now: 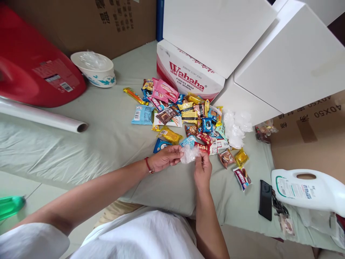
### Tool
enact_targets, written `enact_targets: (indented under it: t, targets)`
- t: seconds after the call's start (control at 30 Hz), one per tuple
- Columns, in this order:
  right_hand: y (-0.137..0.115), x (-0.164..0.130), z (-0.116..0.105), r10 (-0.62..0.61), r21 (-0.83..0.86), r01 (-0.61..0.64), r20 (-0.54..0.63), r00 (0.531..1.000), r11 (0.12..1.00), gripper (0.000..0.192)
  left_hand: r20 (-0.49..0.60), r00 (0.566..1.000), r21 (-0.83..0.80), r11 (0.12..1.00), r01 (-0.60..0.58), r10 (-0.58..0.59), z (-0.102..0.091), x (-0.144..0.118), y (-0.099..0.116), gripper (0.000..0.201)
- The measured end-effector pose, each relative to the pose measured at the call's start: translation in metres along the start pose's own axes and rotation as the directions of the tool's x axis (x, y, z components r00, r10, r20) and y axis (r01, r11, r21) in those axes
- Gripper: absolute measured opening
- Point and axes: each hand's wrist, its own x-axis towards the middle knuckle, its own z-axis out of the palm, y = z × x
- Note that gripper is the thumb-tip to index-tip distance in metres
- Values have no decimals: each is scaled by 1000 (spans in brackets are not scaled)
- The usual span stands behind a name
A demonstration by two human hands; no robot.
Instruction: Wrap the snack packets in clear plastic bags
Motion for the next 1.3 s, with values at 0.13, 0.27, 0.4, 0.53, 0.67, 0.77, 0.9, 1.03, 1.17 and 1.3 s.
enact_targets:
  t: [0.13,0.27,0.4,0.53,0.67,0.77,0.9,1.03,1.17,1.3]
  targets:
    - [-2,-1,-15,84,310,-52,-91,992,949,25,-46,995,-76,993,-87,83,-1,1,0,43]
    - [-3,-4,-22,137,462,-102,-43,990,881,40,-38,994,-109,989,-104,100,0,1,-4,44]
    - [-4,-3,-17,124,344,-127,29,992,930,54,-38,996,-52,995,-81,79,3,1,-8,50]
    - [-4,-5,-17,68,139,-62,-38,997,988,28,-142,980,-43,988,-146,138,4,3,-8,54]
    - [-10,-14,-32,3,17,-6,172,985,1000,24,-203,965,-42,983,-180,168,4,4,-6,56]
    - [-14,-17,-40,30,45,-45,296,955,998,32,-184,966,-40,980,-192,182,4,3,-6,56]
    - [-15,-11,-33,173,142,-210,235,956,967,40,-152,959,54,970,-235,241,4,4,-8,53]
    - [-12,-9,-17,201,105,-258,380,903,960,36,-151,945,137,953,-271,290,2,6,-9,50]
    - [-11,-15,-14,145,135,-172,186,972,976,30,-260,855,372,864,-340,449,6,-4,-8,55]
    - [-20,-24,-12,-29,-61,33,55,998,998,20,-147,700,729,555,-401,699,19,-25,-9,36]
